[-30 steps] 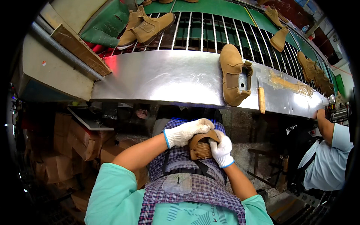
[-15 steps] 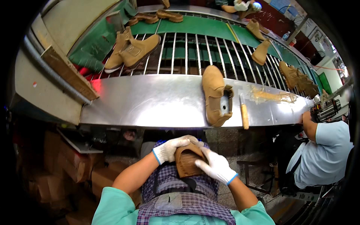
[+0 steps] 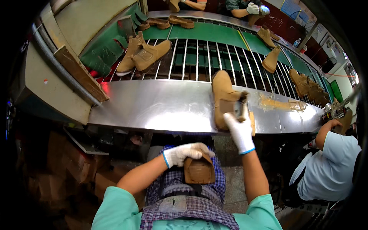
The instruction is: The person trims excess material from the edges of boot components using a knife, fits outsoles onto the boot uppers, and places finished components onto a moving conveyor belt.
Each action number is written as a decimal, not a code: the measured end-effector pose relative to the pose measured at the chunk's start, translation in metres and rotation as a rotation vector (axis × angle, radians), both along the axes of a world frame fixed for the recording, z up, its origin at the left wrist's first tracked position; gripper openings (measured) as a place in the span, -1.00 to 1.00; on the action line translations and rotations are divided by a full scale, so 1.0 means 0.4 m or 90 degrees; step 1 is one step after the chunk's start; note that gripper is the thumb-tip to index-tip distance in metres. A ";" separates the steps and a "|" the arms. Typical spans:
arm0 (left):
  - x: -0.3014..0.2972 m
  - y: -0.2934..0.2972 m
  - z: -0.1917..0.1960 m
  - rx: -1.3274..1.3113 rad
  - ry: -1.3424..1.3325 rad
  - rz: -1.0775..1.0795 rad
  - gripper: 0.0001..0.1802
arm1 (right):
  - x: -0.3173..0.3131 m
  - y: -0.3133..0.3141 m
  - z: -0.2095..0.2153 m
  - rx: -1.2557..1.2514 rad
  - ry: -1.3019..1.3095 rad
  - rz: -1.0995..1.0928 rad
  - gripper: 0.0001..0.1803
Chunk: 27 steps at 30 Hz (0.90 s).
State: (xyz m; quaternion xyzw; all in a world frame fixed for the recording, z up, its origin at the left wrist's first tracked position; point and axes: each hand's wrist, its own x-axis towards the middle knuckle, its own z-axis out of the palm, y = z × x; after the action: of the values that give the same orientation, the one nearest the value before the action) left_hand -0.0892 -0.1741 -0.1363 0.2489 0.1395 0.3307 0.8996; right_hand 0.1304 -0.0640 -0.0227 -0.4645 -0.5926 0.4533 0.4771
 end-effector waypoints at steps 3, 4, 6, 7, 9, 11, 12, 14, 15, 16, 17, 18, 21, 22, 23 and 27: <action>-0.008 0.012 0.026 -0.066 0.008 0.056 -0.34 | 0.177 0.011 -0.009 -0.210 0.435 -0.043 -0.75; -0.007 0.010 0.031 -0.075 0.000 0.039 -0.31 | 0.219 -0.011 0.000 -0.243 0.491 -0.098 -0.80; -0.021 0.037 0.017 -0.027 0.028 0.041 -0.35 | 0.273 -0.136 -0.007 -0.177 0.594 -0.007 -0.50; -0.015 0.041 -0.003 -0.030 0.016 0.051 -0.45 | 0.288 -0.207 0.011 -0.138 0.640 0.124 -0.27; -0.002 0.061 0.012 -0.053 0.024 0.043 -0.56 | 0.252 -0.251 -0.014 -0.282 0.719 0.268 -0.17; 0.006 0.066 0.025 -0.069 0.023 0.044 -0.60 | 0.215 -0.312 -0.027 -0.409 0.773 0.299 -0.05; 0.008 0.066 0.029 -0.070 0.030 0.039 -0.60 | 0.191 -0.358 -0.033 -0.463 0.792 0.252 0.02; 0.017 0.082 0.045 -0.029 0.064 0.025 -0.58 | 0.192 -0.462 -0.067 -0.498 0.752 0.075 0.13; 0.023 0.087 0.043 -0.024 0.051 0.005 -0.54 | 0.200 -0.505 -0.098 -0.511 0.764 0.040 0.14; 0.030 0.088 0.042 -0.060 0.050 -0.004 -0.49 | 0.208 -0.542 -0.130 -0.522 0.774 0.005 0.15; 0.035 0.090 0.057 -0.096 0.050 -0.009 -0.45 | 0.193 -0.564 -0.134 -0.535 0.785 -0.028 0.16; 0.041 0.093 0.067 -0.091 0.070 -0.030 -0.38 | 0.209 -0.575 -0.122 -0.553 0.726 0.000 0.16; 0.064 0.092 0.070 -0.098 0.078 -0.026 -0.35 | 0.227 -0.612 -0.136 -0.625 0.594 0.023 0.06; 0.063 0.094 0.078 -0.121 0.072 -0.019 -0.34 | 0.226 -0.621 -0.170 -0.626 0.538 0.011 0.05; 0.066 0.099 0.089 -0.143 0.064 -0.009 -0.33 | 0.231 -0.610 -0.177 -0.631 0.528 0.032 0.00; 0.061 0.138 0.113 -0.139 0.067 0.012 -0.25 | 0.227 -0.581 -0.176 -0.695 0.414 0.041 -0.06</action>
State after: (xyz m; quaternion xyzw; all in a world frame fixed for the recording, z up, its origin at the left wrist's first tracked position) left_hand -0.0649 -0.1187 -0.0912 0.1648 0.2242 0.3087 0.9096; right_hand 0.2213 -0.2962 -0.0931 -0.4615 -0.1147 0.8221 0.3132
